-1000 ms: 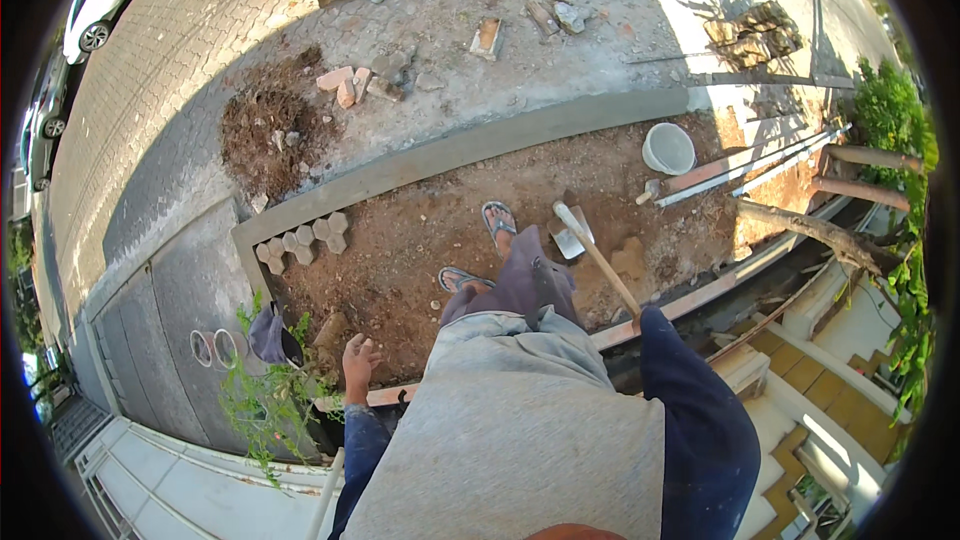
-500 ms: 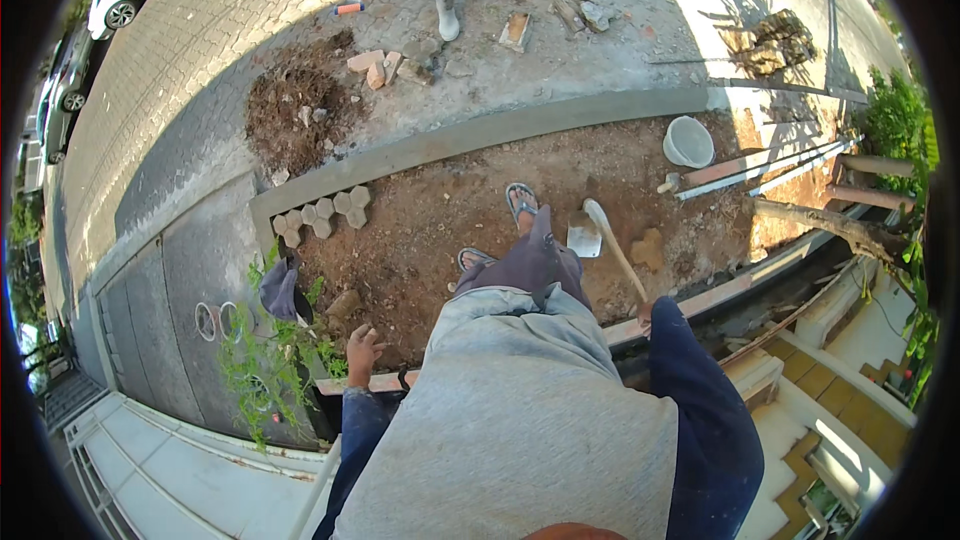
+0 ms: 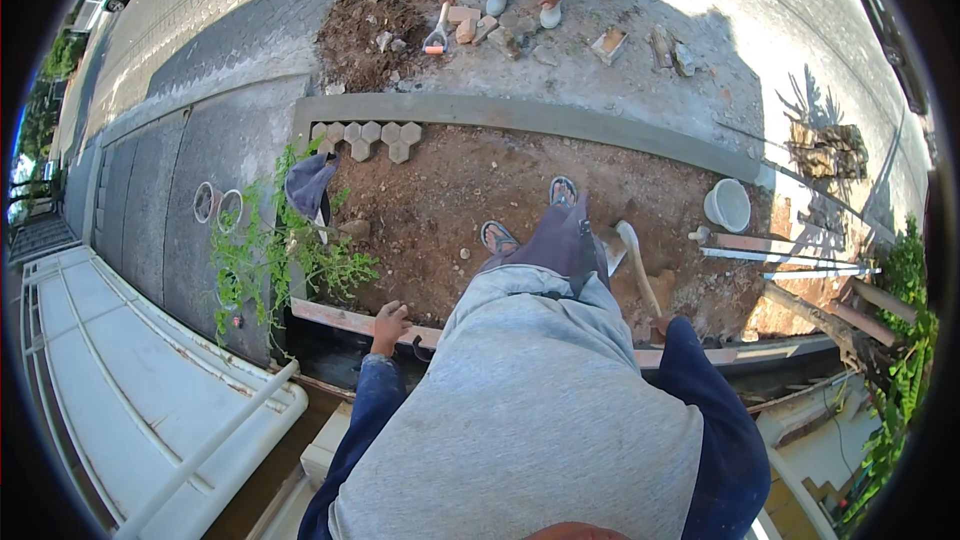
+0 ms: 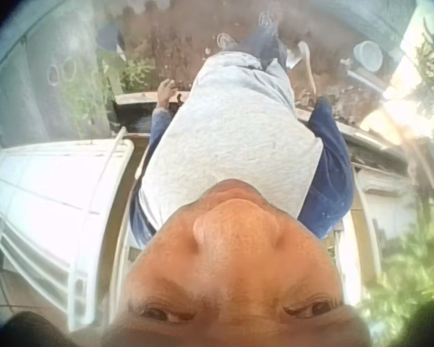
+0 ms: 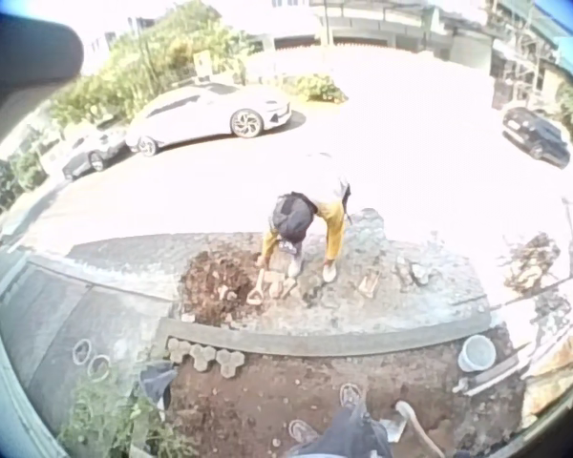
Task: Placing hexagonal paving stones into a prepared garden bed area.
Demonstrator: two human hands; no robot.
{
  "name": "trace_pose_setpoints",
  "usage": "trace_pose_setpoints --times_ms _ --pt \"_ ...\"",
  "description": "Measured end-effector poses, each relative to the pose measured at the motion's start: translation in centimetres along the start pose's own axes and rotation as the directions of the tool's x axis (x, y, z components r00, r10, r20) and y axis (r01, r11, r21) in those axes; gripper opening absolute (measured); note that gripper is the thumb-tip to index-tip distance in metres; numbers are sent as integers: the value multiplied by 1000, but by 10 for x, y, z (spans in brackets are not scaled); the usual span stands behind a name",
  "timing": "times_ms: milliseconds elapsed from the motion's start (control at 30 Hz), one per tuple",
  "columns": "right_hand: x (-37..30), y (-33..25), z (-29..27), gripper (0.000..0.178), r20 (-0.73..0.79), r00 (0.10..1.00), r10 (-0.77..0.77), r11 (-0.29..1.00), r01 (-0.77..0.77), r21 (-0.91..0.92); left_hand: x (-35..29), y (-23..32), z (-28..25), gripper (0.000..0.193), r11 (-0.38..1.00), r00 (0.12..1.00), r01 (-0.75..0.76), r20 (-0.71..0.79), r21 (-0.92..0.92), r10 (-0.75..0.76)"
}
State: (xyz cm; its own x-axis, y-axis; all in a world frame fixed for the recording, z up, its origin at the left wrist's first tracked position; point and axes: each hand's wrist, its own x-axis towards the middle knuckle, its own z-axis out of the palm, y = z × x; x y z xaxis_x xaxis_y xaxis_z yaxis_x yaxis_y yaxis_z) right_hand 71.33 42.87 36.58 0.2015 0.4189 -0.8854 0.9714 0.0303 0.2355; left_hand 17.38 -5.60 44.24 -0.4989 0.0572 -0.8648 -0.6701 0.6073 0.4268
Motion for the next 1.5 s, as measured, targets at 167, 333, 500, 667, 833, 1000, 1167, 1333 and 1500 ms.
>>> trace_pose_setpoints --times_ms 167,333,500,667,833,1000,1167,1333,1500 --pt "-25 -77 -50 59 -93 993 77 996 -80 -33 -16 -33 -5 55 995 996 67 -46 -79 -71" --pt "-81 -209 -106 71 -441 869 -224 961 272 46 -24 -53 4 57 986 992 104 -58 -133 -113" --pt "-79 -305 -123 62 -467 716 -519 791 609 56 -9 -40 22 55 976 991 125 -17 -178 -130" --pt "-38 -361 -121 42 -326 664 -673 725 680 -113 -9 16 42 54 973 993 92 -58 -212 -106" --pt "68 -378 -144 22 163 456 -875 290 763 -577 5 70 50 55 985 996 51 -62 -166 -63" --pt "79 -458 -190 33 308 147 -940 -52 831 -554 12 119 53 60 992 993 118 -5 -35 -119" --pt "-33 -607 -203 46 108 596 -795 569 796 -205 -7 186 74 64 988 997 76 36 -132 -72" --pt "-61 -682 -177 43 45 414 -909 391 886 -249 6 190 81 58 996 998 -66 22 57 64" --pt "-96 -720 -145 29 65 463 -884 457 885 -84 4 228 32 54 976 984 -179 -36 -125 176"
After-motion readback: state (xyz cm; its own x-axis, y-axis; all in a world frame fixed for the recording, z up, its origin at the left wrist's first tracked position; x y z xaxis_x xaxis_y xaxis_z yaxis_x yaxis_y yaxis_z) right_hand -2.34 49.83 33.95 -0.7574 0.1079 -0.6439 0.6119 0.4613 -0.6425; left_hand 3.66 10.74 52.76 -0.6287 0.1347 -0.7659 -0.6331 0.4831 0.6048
